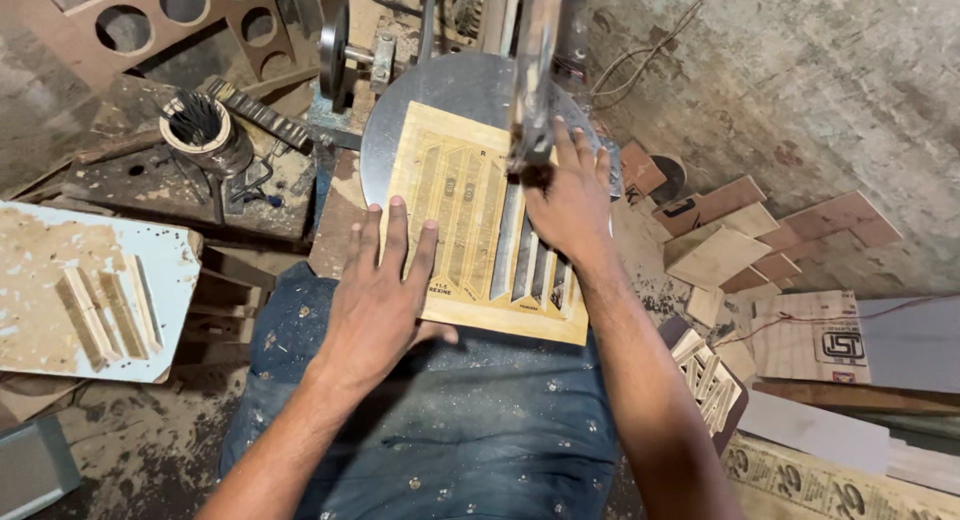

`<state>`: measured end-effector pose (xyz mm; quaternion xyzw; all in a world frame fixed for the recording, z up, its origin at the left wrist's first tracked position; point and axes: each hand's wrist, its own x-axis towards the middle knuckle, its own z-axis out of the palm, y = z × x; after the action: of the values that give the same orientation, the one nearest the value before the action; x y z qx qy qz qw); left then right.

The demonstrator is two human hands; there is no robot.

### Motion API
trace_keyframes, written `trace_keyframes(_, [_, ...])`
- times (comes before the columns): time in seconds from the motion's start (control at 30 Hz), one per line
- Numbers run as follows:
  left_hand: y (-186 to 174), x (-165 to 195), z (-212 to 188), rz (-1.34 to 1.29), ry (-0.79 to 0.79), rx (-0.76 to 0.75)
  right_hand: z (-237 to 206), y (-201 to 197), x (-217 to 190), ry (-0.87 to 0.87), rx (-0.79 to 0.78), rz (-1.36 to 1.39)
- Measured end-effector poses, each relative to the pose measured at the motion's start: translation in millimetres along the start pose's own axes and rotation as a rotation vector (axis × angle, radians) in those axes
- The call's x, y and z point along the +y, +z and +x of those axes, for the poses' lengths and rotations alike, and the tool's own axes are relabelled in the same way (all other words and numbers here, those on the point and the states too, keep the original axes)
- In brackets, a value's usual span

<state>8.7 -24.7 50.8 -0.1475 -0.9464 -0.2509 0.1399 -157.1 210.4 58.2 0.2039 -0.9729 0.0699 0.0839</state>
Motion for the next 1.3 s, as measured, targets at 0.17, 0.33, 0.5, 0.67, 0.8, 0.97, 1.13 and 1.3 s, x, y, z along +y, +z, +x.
trace_keyframes(0.17, [-10.0,-1.3,-0.6,0.003,0.067,-0.013,-1.5,7.2,5.7,0.03,-0.061,0.013])
trace_keyframes(0.33, [-8.2,1.8,2.1,0.07,0.075,-0.035,-0.5,9.0,8.2,0.022,0.049,0.078])
trace_keyframes(0.5, [-5.6,4.0,3.1,0.073,0.07,-0.025,5.1,4.1,7.0,0.026,-0.021,0.049])
trace_keyframes(0.67, [-5.3,7.0,4.2,0.095,0.08,-0.023,6.8,0.5,5.4,0.041,-0.001,0.11])
trace_keyframes(0.8, [-3.9,7.7,7.6,0.093,0.083,-0.044,6.2,0.8,6.1,0.036,0.012,0.064])
trace_keyframes(0.97, [-2.0,7.0,7.8,0.108,0.083,-0.032,7.0,1.5,7.2,-0.047,0.09,0.035])
trace_keyframes(1.13, [1.3,7.1,7.9,0.101,0.072,-0.025,8.8,2.1,7.6,-0.044,0.088,0.083])
trace_keyframes(1.3, [3.8,9.6,6.0,0.085,0.089,0.002,6.8,2.7,8.1,-0.029,0.138,0.089])
